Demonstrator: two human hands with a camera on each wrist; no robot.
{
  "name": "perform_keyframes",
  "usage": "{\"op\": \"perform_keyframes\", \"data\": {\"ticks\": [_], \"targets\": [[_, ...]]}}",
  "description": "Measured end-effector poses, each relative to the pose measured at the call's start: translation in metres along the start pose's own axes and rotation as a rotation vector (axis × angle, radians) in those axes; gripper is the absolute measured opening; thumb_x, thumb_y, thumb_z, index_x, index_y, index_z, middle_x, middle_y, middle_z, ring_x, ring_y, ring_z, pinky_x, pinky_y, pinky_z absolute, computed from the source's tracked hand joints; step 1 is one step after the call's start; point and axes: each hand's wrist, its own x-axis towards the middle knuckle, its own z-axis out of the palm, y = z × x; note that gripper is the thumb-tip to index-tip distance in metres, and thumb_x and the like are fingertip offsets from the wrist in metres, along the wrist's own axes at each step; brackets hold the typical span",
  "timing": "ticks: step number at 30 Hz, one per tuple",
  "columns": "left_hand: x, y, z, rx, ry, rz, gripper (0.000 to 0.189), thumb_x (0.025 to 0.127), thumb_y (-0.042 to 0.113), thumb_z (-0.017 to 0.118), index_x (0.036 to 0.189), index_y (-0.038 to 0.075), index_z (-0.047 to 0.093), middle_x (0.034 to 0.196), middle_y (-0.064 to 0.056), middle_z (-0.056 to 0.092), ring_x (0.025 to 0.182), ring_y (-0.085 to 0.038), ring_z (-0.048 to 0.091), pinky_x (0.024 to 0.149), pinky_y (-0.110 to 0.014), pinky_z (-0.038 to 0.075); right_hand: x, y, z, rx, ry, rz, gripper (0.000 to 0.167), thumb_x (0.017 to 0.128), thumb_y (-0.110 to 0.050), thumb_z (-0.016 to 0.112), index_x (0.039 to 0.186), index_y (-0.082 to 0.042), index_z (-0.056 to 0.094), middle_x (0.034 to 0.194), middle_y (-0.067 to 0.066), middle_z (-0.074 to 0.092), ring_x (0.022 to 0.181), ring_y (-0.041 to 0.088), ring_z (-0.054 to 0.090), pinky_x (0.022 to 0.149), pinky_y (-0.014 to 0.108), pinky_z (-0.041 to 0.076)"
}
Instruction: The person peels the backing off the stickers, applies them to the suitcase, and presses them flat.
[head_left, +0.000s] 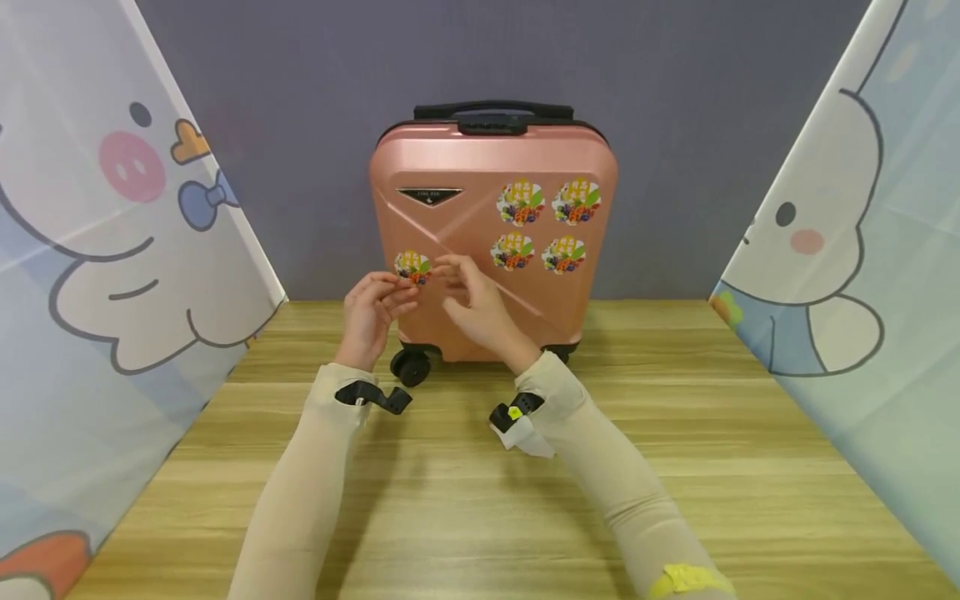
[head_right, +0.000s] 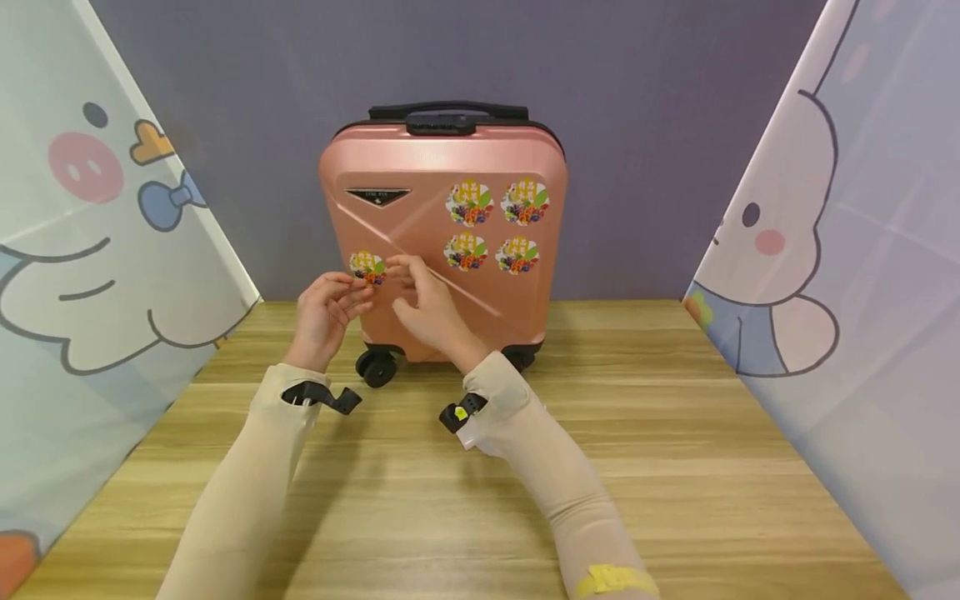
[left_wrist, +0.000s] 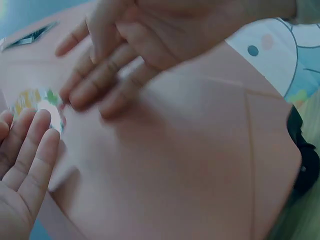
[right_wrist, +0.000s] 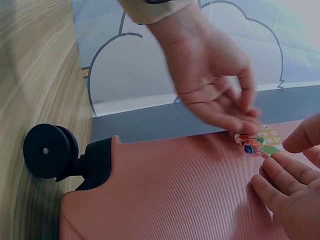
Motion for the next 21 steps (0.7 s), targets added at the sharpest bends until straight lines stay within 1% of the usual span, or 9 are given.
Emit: {"op": "perform_keyframes", "data": {"ticks": [2, 4, 5, 7, 11, 16, 19, 21], "targets": [[0.001, 0.003, 0.004, -0.002, -0.045, 0.025, 0.032, 0.101, -0.006, 0.04, 0.09, 0.003, 0.069, 0.09, -0.012, 0.073, 0.078, -0.022, 0.073, 0.068, -0.034, 0.061, -0.003, 0.002, -0.001, 0.004, -0.009, 0.009, 0.05, 0.088, 0.014, 0.053, 0.136, 0.005, 0.045, 0.128, 0.021, 0.059, 0.12, 0.029, 0.057, 0.101, 0.03, 0.048], [0.003, 0.005, 0.009, -0.003, -0.076, 0.044, 0.031, 0.101, -0.005, 0.042, 0.093, 0.001, 0.071, 0.094, -0.013, 0.074, 0.083, -0.023, 0.073, 0.071, -0.035, 0.061, -0.006, 0.005, -0.003, 0.01, -0.016, 0.017, 0.05, 0.088, 0.014, 0.054, 0.136, 0.004, 0.045, 0.128, 0.021, 0.059, 0.12, 0.029, 0.057, 0.101, 0.031, 0.048], [0.004, 0.006, 0.011, 0.0, -0.083, 0.049, 0.031, 0.101, -0.004, 0.042, 0.095, 0.001, 0.071, 0.096, -0.013, 0.074, 0.085, -0.023, 0.073, 0.072, -0.034, 0.061, -0.007, 0.006, -0.005, 0.014, -0.02, 0.02, 0.05, 0.088, 0.015, 0.054, 0.136, 0.004, 0.045, 0.128, 0.021, 0.059, 0.12, 0.029, 0.057, 0.101, 0.032, 0.048], [0.006, 0.007, 0.014, 0.001, -0.077, 0.047, 0.031, 0.101, -0.004, 0.042, 0.095, 0.001, 0.072, 0.097, -0.013, 0.074, 0.089, -0.023, 0.073, 0.073, -0.034, 0.061, -0.01, 0.008, -0.009, 0.025, -0.023, 0.025, 0.05, 0.089, 0.015, 0.053, 0.136, 0.004, 0.045, 0.128, 0.021, 0.059, 0.12, 0.03, 0.057, 0.102, 0.034, 0.047], [0.007, 0.004, 0.014, 0.023, -0.045, 0.005, 0.033, 0.1, -0.005, 0.042, 0.094, 0.004, 0.072, 0.097, -0.01, 0.075, 0.091, -0.022, 0.073, 0.076, -0.033, 0.06, -0.017, 0.01, -0.018, 0.032, -0.039, 0.034, 0.049, 0.089, 0.015, 0.053, 0.136, 0.003, 0.045, 0.128, 0.021, 0.059, 0.12, 0.03, 0.056, 0.103, 0.036, 0.046], [-0.002, -0.005, 0.004, 0.059, -0.023, -0.066, 0.034, 0.102, -0.006, 0.041, 0.094, 0.006, 0.073, 0.096, -0.009, 0.075, 0.091, -0.021, 0.073, 0.079, -0.033, 0.059, -0.031, 0.016, -0.03, -0.006, -0.086, 0.065, 0.047, 0.09, 0.012, 0.052, 0.136, 0.002, 0.047, 0.124, 0.019, 0.061, 0.117, 0.032, 0.057, 0.102, 0.041, 0.047], [-0.008, -0.011, -0.002, 0.069, -0.03, -0.107, 0.034, 0.103, -0.005, 0.041, 0.096, 0.006, 0.073, 0.097, -0.008, 0.075, 0.091, -0.02, 0.072, 0.078, -0.032, 0.059, -0.043, 0.02, -0.038, -0.027, -0.116, 0.109, 0.046, 0.091, 0.01, 0.053, 0.136, 0.001, 0.048, 0.123, 0.017, 0.062, 0.116, 0.033, 0.058, 0.101, 0.043, 0.048], [-0.012, -0.015, -0.004, 0.084, -0.045, -0.135, 0.033, 0.102, -0.004, 0.041, 0.098, 0.006, 0.073, 0.097, -0.008, 0.075, 0.091, -0.019, 0.072, 0.078, -0.031, 0.059, -0.051, 0.024, -0.042, -0.036, -0.128, 0.135, 0.046, 0.091, 0.01, 0.053, 0.136, 0.0, 0.049, 0.123, 0.016, 0.062, 0.115, 0.033, 0.058, 0.1, 0.043, 0.048]]}}
